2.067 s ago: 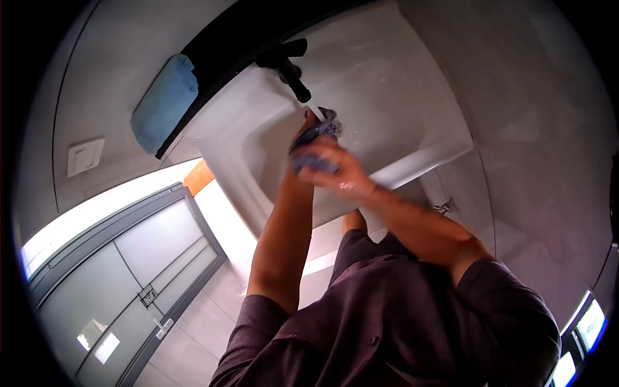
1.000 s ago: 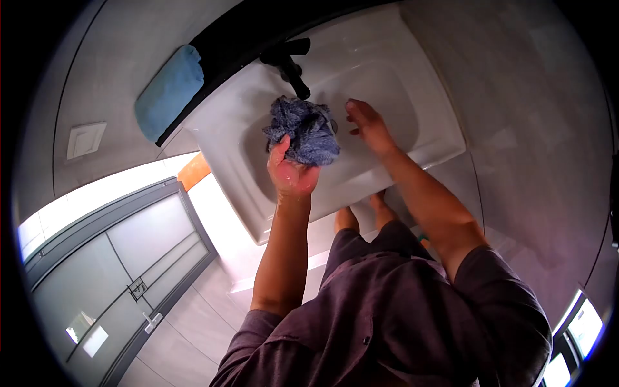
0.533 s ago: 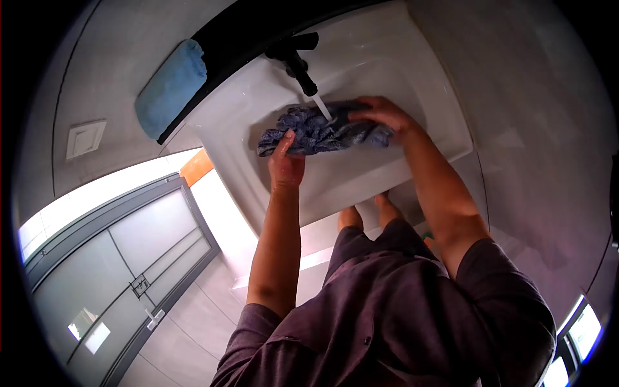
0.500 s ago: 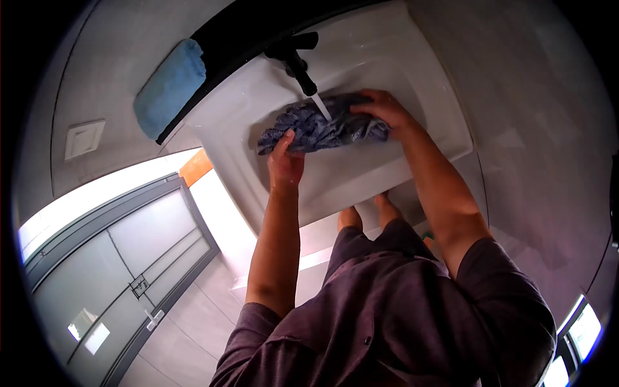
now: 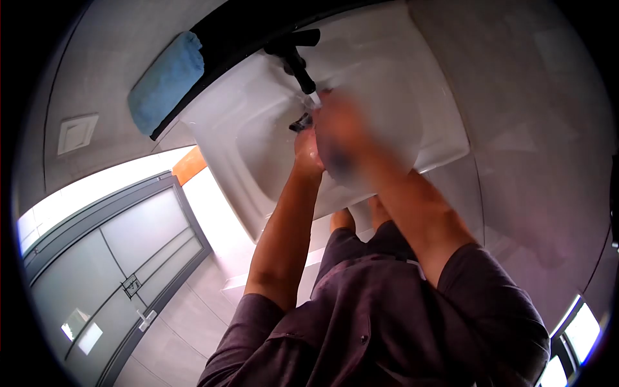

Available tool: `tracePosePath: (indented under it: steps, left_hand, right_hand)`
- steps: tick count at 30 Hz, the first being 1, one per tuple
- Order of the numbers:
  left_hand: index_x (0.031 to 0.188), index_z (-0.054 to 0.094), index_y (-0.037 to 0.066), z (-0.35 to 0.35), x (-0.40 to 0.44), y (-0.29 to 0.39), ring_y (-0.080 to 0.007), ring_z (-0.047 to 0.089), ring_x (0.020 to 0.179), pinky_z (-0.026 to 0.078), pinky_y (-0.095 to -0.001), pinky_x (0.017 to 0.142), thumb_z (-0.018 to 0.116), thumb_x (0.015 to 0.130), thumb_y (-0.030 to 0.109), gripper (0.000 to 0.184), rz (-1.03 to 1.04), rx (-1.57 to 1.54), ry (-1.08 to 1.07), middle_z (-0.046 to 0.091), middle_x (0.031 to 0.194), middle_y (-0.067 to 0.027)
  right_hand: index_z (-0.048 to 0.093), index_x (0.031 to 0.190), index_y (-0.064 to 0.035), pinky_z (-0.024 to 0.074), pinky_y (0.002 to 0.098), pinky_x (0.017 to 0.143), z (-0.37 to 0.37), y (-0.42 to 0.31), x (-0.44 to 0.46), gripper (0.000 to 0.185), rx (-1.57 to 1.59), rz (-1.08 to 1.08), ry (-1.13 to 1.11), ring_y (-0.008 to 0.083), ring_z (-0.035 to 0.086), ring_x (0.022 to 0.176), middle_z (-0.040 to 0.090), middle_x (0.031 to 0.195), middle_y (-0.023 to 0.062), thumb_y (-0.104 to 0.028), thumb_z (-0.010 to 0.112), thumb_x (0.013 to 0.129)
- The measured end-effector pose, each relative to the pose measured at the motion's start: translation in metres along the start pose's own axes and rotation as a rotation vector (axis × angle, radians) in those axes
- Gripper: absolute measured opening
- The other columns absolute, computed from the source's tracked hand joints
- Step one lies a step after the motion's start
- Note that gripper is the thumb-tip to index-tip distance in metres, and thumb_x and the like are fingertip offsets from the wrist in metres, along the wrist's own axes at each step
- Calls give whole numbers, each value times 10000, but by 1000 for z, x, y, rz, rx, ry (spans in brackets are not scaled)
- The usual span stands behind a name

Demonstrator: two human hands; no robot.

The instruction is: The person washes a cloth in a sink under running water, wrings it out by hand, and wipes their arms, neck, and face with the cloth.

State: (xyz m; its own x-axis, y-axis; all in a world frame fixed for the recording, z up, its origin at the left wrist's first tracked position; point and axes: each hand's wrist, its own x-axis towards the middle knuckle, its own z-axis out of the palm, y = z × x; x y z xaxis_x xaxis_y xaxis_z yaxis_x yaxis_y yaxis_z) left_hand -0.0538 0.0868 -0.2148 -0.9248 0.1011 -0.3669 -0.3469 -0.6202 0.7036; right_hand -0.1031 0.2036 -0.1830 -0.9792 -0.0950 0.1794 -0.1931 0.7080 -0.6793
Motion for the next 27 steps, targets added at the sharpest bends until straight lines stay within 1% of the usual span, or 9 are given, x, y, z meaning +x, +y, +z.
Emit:
tracePosePath:
  steps: [1, 3, 8, 11, 13, 17, 19, 24, 27]
  left_hand:
    - [1239, 638, 10, -8, 2, -6, -210, 654, 1019, 520, -321, 866, 548, 1019, 278, 358, -243, -124, 131, 690, 1092, -73]
    - [1213, 623, 40, -16, 4, -1, -281, 691, 1026, 550, -438, 959, 550, 1016, 262, 305, 36, 377, 57, 701, 1176, -94]
    - [1299, 595, 72, 7, 6, 31, -219, 630, 1132, 490, -364, 1025, 662, 987, 272, 376, -228, -323, 226, 669, 1167, -67]
    - [1168, 599, 81, 26, -3, 23, -184, 637, 901, 538, -338, 775, 568, 1025, 257, 228, -170, -201, 220, 653, 998, -68]
    - [1083, 612, 76, 30, -2, 21, -167, 636, 813, 543, -329, 673, 508, 1045, 260, 214, -159, -186, 228, 647, 921, -65]
    - [1053, 658, 10, 18, 5, 36, -167, 678, 925, 537, -328, 741, 539, 980, 95, 163, -258, 82, 271, 702, 1026, -91]
    - [1148, 640, -26, 22, -10, 53, -175, 652, 929, 515, -340, 834, 647, 934, 126, 263, -166, -21, 72, 688, 986, -79]
    - [1468, 391, -2, 28, -68, 69, -156, 624, 1035, 498, -313, 928, 675, 978, 411, 702, 100, 991, 330, 656, 1126, -62]
    - [1357, 524, -24, 34, -81, 67, -150, 630, 1006, 514, -301, 879, 691, 967, 416, 612, -299, 294, 158, 659, 1115, -61]
  right_hand:
    - [692, 1081, -91, 547, 430, 897, 12, 31, 11, 336, 17, 41, 143, 339, 677, 1007, 699, 1100, 152, -330, 717, 846]
    - [678, 1073, -68, 546, 383, 857, 7, 70, 1, 294, 408, 206, 23, 292, 687, 923, 708, 1025, 131, -292, 709, 886]
    - [653, 1080, -56, 519, 282, 833, -43, -5, -40, 224, 1123, 574, 22, 119, 619, 907, 665, 958, 4, -159, 756, 911]
    - [668, 1141, -150, 546, 342, 873, -55, -74, -56, 348, 353, -266, -1, 243, 667, 998, 648, 1066, 65, -155, 790, 815]
    - [665, 1106, -148, 568, 387, 809, -26, -43, -45, 335, 149, -339, -54, 305, 662, 967, 642, 1068, 86, -176, 756, 785]
    - [661, 1040, -128, 569, 429, 719, -29, -16, -19, 247, 293, -102, 98, 331, 669, 863, 641, 1044, 78, -173, 723, 805]
    - [663, 1065, -105, 560, 413, 734, -46, -10, -16, 240, 397, -16, 60, 320, 671, 864, 636, 1055, 94, -170, 721, 841]
    - [604, 1316, -44, 491, 306, 908, -93, -33, -44, 391, 686, 176, -170, 187, 620, 1027, 603, 1197, 137, -166, 683, 953]
    - [599, 1328, -37, 499, 263, 882, -80, -35, -63, 407, 940, 354, -301, 114, 607, 926, 673, 1089, 65, -80, 688, 932]
